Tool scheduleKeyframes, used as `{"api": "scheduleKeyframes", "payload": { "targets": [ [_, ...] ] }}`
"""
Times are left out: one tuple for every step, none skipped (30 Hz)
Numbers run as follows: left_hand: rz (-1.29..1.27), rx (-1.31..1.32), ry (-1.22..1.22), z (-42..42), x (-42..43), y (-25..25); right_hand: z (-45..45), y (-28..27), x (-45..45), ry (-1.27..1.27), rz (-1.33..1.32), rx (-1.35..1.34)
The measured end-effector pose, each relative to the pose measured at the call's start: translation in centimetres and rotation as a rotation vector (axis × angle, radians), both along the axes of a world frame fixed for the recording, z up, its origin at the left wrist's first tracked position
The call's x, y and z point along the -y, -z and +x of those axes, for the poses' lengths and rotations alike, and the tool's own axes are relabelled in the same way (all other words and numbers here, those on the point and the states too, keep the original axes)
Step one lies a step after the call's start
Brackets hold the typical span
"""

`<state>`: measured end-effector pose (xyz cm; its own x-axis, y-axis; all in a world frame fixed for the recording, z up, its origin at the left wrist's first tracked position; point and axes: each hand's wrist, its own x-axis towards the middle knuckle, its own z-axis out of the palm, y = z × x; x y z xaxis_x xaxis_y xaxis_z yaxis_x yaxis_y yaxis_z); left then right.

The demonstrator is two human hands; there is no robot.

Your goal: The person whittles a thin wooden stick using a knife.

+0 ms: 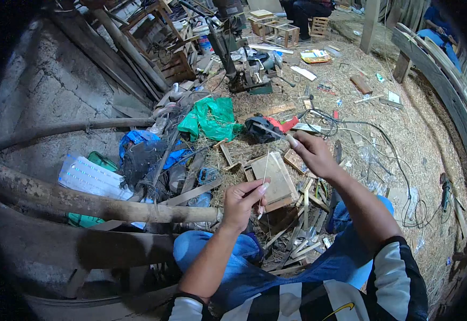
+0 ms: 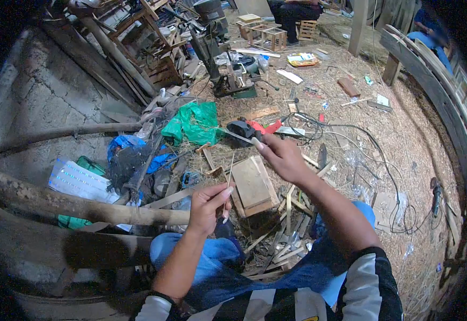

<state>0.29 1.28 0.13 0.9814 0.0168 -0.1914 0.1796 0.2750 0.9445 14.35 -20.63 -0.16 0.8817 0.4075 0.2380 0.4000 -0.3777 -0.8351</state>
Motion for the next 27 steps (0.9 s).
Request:
{"api": "scheduleKeyframes", "payload": {
  "targets": [
    [0.006,-0.013,0.035,0.0,0.0,0.0,-0.4,0.0,-0.9,-0.094,0.263,-0.05],
    [0.002,-0.017,0.038,-0.1,0.1,-0.2,-1.1,-0.1,-1.2,-0.11,0.316,-0.141],
    [0.025,-0.042,0.081,-0.2,0.3,-0.7,-2.2,-1.3,-1.6,-0.137,0.381,-0.246],
    [0.049,-0.066,0.125,-0.3,0.6,-0.9,-2.9,-1.9,-1.9,-0.163,0.447,-0.352],
    [0.047,-0.071,0.131,-0.3,0.8,-0.7,-2.7,-1.8,-2.0,-0.169,0.36,-0.294],
    [0.087,-0.069,0.156,-0.3,1.0,-0.5,-2.8,-1.6,-2.2,-0.163,0.361,-0.298],
    [0.127,-0.067,0.179,-0.2,1.0,-0.2,-2.8,-1.4,-2.4,-0.163,0.29,-0.271],
    [0.128,-0.073,0.18,-0.1,1.2,0.1,-2.8,-1.3,-2.6,-0.164,0.219,-0.246],
    [0.159,-0.02,0.146,0.0,1.4,0.4,-2.9,-1.3,-2.8,-0.203,0.202,-0.209],
    [0.189,0.03,0.11,0.1,1.5,0.7,-3.2,-1.2,-3.0,-0.205,0.203,-0.221],
    [0.207,0.028,0.105,0.1,1.4,0.7,-3.5,-1.0,-3.3,-0.234,0.221,-0.268],
    [0.206,0.017,0.101,-0.1,1.5,0.5,-3.8,-1.0,-3.4,-0.262,0.24,-0.312],
    [0.211,0.033,0.054,-0.2,1.7,0.1,-4.0,-1.1,-3.3,-0.265,0.241,-0.322],
    [0.216,0.052,0.007,-0.3,1.9,-0.3,-4.3,-1.5,-3.1,-0.215,0.233,-0.228],
    [0.219,0.082,-0.015,-0.4,2.0,-0.7,-4.5,-2.1,-2.8,-0.166,0.225,-0.133],
    [0.222,0.078,-0.021,-0.6,2.1,-1.1,-4.6,-2.8,-2.5,-0.118,0.216,-0.036],
    [0.225,0.098,-0.053,-0.7,2.1,-1.6,-4.5,-3.7,-1.7,-0.117,0.039,0.0],
    [0.23,0.118,-0.085,-0.9,2.1,-1.8,-4.6,-3.9,-1.5,-0.125,0.042,-0.003],
    [0.234,0.114,-0.091,-1.0,2.0,-1.7,-5.0,-3.7,-1.4,-0.138,-0.032,0.137],
    [0.229,0.137,-0.11,-1.2,1.9,-1.5,-5.5,-3.6,-1.5,-0.148,-0.105,0.277],
    [0.224,0.161,-0.127,-1.4,1.8,-1.4,-5.9,-3.5,-1.7,-0.159,-0.13,0.358],
    [0.227,0.158,-0.128,-1.4,1.8,-1.4,-6.3,-3.5,-1.9,-0.161,-0.127,0.356],
    [0.233,0.205,-0.14,-1.4,1.8,-1.4,-6.5,-3.4,-2.1,-0.166,-0.165,0.388],
    [0.238,0.251,-0.151,-1.5,2.0,-1.5,-6.7,-3.3,-2.3,-0.17,-0.205,0.419],
    [0.227,0.266,-0.192,-1.4,2.3,-1.6,-6.6,-3.3,-2.5,-0.167,-0.206,0.437],
    [0.227,0.264,-0.191,-1.4,2.3,-1.7,-6.5,-3.3,-2.5,-0.167,-0.206,0.435],
    [0.22,0.272,-0.184,-1.4,2.2,-1.7,-6.4,-3.3,-2.5,-0.171,-0.218,0.436]
  ]
}}
